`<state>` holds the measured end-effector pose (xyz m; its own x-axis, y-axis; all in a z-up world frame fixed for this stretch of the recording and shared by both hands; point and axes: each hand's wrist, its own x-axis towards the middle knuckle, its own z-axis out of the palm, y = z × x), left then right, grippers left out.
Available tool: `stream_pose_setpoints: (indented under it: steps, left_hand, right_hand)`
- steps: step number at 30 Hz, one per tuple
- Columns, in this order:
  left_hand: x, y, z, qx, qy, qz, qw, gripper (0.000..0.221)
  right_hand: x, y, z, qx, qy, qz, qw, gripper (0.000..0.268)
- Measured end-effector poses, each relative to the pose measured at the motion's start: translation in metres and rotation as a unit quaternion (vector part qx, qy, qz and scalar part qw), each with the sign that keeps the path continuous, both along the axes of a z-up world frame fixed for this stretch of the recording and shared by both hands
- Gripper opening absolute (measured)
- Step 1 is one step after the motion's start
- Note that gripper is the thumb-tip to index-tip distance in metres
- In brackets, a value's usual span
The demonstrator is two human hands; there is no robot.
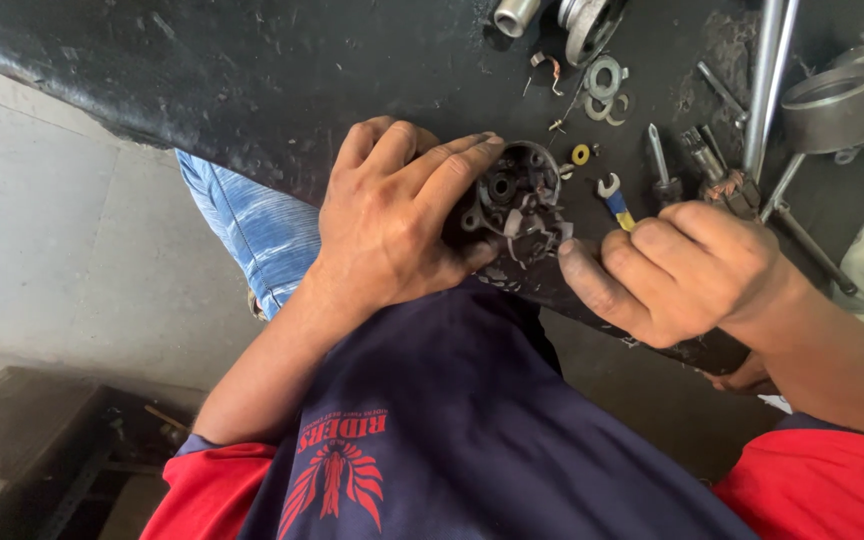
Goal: Disassembling and inspecting the components of a motorcycle starter motor on a workbench.
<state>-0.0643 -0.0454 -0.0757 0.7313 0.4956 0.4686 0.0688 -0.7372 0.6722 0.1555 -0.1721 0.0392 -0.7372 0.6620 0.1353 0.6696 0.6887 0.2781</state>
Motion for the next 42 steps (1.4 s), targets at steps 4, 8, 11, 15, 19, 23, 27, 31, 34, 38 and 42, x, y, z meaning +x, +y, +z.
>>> stream_pose_setpoints:
  steps: [4,8,11,15,19,23,27,31,34,38,42]
  left_hand:
    - [0.000,0.000,-0.001,0.003,-0.002,0.000,1.000,0.075]
    - [0.000,0.001,0.000,0.004,-0.001,-0.003,1.000,0.076]
    - [0.000,0.000,-0.001,0.003,-0.004,-0.001,1.000,0.076]
    - [0.000,0.001,0.000,0.003,-0.007,-0.001,1.000,0.072]
    - [0.000,0.002,0.000,0.006,-0.016,0.001,1.000,0.069]
    - [0.001,0.002,0.002,0.005,-0.021,0.005,1.000,0.067]
    - [0.002,0.002,0.003,0.012,-0.014,0.012,1.000,0.062]
    - [0.002,0.002,0.003,0.018,-0.011,0.014,1.000,0.062]
    - [0.003,0.003,0.003,0.015,-0.014,0.016,1.000,0.061]
    - [0.003,0.002,0.003,0.016,-0.011,0.016,1.000,0.061]
    - [0.001,0.003,0.002,0.013,-0.015,-0.001,1.000,0.063]
  right_hand:
    - [-0.005,0.007,0.016,-0.011,-0.029,-0.030,0.999,0.018]
    - [0.011,0.005,0.013,0.008,-0.023,-0.027,0.999,0.017]
    - [0.027,-0.007,-0.002,-0.021,0.078,-0.060,0.995,0.016]
    - [0.046,-0.033,-0.034,-0.084,0.346,-0.155,0.922,0.015]
    - [0.040,-0.057,-0.043,-0.063,0.469,-0.294,0.830,0.023]
    - [0.016,-0.048,-0.049,-0.119,0.678,-0.332,0.645,0.031]
    - [0.008,-0.051,-0.057,-0.198,0.823,-0.253,0.468,0.015]
    - [0.003,-0.049,-0.057,-0.247,0.863,-0.220,0.381,0.011]
    - [0.007,-0.059,-0.063,-0.202,0.864,-0.263,0.378,0.016]
    - [0.032,-0.058,-0.047,-0.088,0.750,-0.321,0.572,0.025]
    - [0.054,-0.043,-0.018,0.009,0.329,-0.281,0.902,0.013]
